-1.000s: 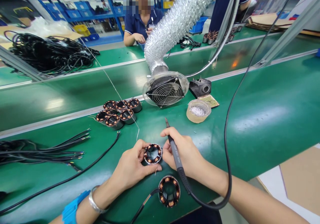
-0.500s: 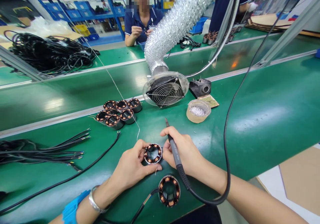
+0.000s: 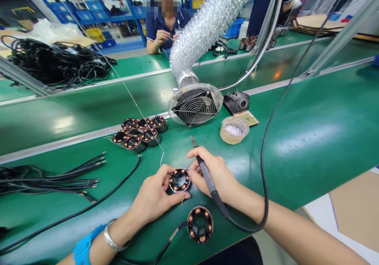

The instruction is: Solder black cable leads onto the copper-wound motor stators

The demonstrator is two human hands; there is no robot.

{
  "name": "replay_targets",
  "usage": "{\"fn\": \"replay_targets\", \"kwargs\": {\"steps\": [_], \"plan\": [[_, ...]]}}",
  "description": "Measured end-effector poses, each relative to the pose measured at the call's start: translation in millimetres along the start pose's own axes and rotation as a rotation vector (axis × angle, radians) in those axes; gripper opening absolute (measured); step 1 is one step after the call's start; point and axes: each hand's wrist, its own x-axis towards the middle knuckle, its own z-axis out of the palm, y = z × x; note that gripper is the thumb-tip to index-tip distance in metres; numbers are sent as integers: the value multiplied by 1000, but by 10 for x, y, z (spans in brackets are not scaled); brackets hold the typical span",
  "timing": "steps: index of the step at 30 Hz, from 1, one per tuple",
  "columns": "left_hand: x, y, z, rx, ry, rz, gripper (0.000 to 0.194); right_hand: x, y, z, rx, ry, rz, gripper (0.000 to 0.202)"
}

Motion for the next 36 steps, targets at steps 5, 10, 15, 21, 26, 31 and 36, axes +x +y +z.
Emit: {"fn": "replay_targets", "kwargs": {"steps": [5, 10, 15, 21, 26, 31, 36], "plan": [[-1, -3, -71, -32, -18, 23, 48, -35, 214, -64, 27, -52, -266, 33], [28, -38, -157, -54, -95, 50, 57, 12, 337, -23, 43, -11, -399, 17], [72, -36, -236, -64, -150, 65, 60, 79, 354, 18, 125, -14, -349, 20], [90, -67, -282, -143, -232, 99, 55, 206, 289, 14, 262, -136, -269, 37], [66, -48, -225, -201, -222, 129, 56, 184, 238, -5, 284, -171, -207, 40], [130, 9, -273, -157, -244, 171, 59, 166, 251, -173, 179, -196, -255, 43], [71, -29, -552, -116, -324, 96, 68, 271, 109, -194, -63, -321, -523, 54]]}}
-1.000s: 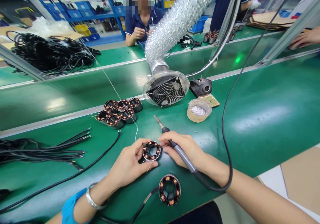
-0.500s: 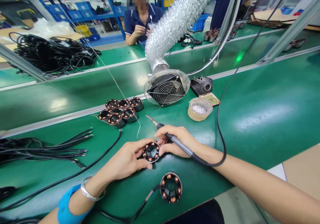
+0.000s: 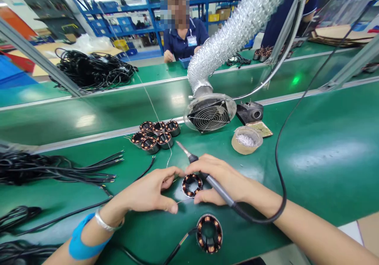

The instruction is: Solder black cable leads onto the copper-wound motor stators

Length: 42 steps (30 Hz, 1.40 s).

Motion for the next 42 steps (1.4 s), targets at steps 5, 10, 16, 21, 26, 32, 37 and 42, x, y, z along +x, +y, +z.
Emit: {"fn": "replay_targets", "kwargs": {"steps": [5, 10, 16, 21, 26, 32, 37, 42], "plan": [[-122, 20, 24, -257, 82, -62, 39, 99, -54, 163, -73, -24, -105, 45], [47, 26, 160, -509, 186, -73, 44, -30, 1, 298, -76, 28, -24, 48], [89, 37, 112, -628, 173, -134, 45, -95, 47, 366, -53, 93, -37, 49], [-88, 4, 180, -384, 32, -151, 39, -114, 34, 353, -73, 86, -20, 47], [-20, 104, 336, -653, 198, -153, 46, -187, 66, 347, -144, 91, -7, 45], [-85, 146, 340, -337, 149, -172, 41, -214, 160, 344, -225, 105, -71, 39], [-162, 195, 290, -476, 69, -161, 42, -209, 158, 347, -236, 123, -64, 38], [-297, 92, -99, 441, 360, -292, 22, -226, 137, 274, -240, 117, -29, 40]]}}
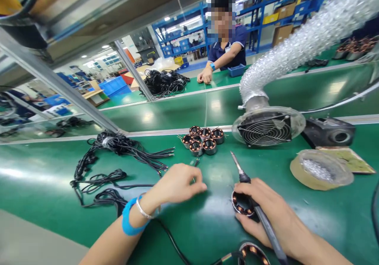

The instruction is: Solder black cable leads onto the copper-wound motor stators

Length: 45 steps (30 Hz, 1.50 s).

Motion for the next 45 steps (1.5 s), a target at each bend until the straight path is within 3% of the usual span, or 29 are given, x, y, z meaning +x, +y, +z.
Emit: {"fn": "replay_targets", "kwargs": {"steps": [2, 5, 8, 10, 15, 19, 22, 25, 27, 30, 33, 38, 45], "plan": [[96, -165, -58, 115, 136, -132, 19, 11, 11, -60, -23, 1, -12, 41], [233, -293, -36, 81, 117, -135, 10, 50, -15, -148, -34, -18, -79, 47], [232, -190, 64, -24, 12, -7, 14, 122, -148, -179, -7, 74, -92, 40], [143, -41, 157, -166, -35, 93, 19, 191, -285, -159, 13, 169, -11, 32], [-61, 191, 353, -490, -20, 215, 22, 386, -561, -112, 180, 196, 160, 24], [32, 151, 324, -724, -84, 278, 40, 455, -628, -133, 202, 236, 36, 25], [112, 130, 286, -927, -263, 324, 54, 464, -611, -113, 220, 281, -118, 29], [108, 165, 315, -1141, -511, 244, 57, 455, -564, -48, 249, 318, -124, 33], [80, 203, 347, -1184, -446, 205, 51, 441, -536, 9, 245, 378, -53, 34], [44, 250, 380, -1199, -218, 201, 47, 418, -531, 98, 239, 445, 35, 36], [26, 271, 396, -1145, -94, 213, 44, 410, -569, 156, 224, 464, 25, 36], [28, 270, 419, -1014, -42, 237, 40, 447, -603, 112, 200, 532, 129, 36], [104, 266, 532, -1067, 41, 165, 38, 448, -578, 158, 208, 439, 202, 29]]}}
